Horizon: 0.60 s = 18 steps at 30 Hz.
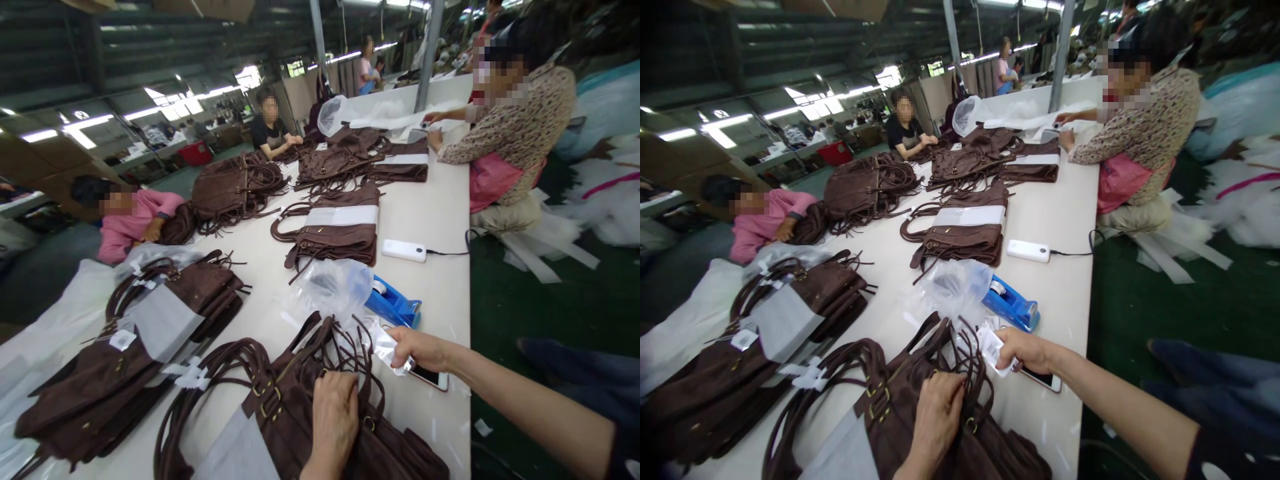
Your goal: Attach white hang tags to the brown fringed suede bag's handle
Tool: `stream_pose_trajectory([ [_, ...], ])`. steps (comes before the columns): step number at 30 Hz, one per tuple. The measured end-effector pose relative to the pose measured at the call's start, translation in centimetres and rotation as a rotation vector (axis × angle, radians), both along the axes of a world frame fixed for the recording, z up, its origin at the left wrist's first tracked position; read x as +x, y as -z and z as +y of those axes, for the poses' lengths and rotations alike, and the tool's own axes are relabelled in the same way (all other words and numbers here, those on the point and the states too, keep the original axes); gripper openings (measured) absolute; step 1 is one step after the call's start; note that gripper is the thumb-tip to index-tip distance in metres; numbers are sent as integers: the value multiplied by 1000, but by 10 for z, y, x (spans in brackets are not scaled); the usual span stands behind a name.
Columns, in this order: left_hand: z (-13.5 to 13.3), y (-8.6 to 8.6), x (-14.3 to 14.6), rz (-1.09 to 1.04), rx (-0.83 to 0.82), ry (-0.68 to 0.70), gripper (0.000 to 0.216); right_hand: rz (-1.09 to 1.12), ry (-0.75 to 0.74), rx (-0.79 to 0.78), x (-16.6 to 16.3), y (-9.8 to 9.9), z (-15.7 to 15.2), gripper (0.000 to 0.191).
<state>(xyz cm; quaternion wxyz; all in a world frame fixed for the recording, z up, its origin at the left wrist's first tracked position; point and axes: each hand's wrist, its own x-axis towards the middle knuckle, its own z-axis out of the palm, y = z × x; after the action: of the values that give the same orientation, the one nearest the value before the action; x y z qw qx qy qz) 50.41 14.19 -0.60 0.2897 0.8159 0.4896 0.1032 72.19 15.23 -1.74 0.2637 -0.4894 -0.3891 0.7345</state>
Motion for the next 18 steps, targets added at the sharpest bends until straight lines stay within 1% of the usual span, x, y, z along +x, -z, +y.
stream_pose_trajectory([
  [1, -2, -1, -5, -130, -24, -47, 27, 132, 28, -39, -4, -7, -7, 26],
  [2, -4, -4, -11, -260, -53, -108, 26, 210, 24, -60, -10, -15, -14, 28],
  [4, -12, -12, -21, -489, -165, -264, 23, 285, -27, -85, -26, -29, -26, 33],
  [5, -18, -17, -26, -598, -259, -351, 23, 307, -68, -93, -36, -35, -31, 36],
  [7, -30, -31, -35, -826, -500, -486, 28, 347, -164, -99, -57, -48, -41, 38],
  [9, -45, -45, -43, -1046, -712, -562, 32, 368, -265, -92, -78, -59, -50, 40],
  [11, -61, -56, -53, -1187, -834, -599, 36, 361, -363, -80, -97, -69, -58, 40],
  [12, -68, -61, -59, -1224, -864, -609, 37, 347, -405, -71, -106, -73, -62, 40],
  [14, -83, -68, -72, -1266, -872, -612, 36, 314, -484, -50, -122, -80, -69, 41],
  [18, -108, -72, -100, -1322, -842, -625, 37, 248, -616, 18, -148, -88, -82, 46],
])
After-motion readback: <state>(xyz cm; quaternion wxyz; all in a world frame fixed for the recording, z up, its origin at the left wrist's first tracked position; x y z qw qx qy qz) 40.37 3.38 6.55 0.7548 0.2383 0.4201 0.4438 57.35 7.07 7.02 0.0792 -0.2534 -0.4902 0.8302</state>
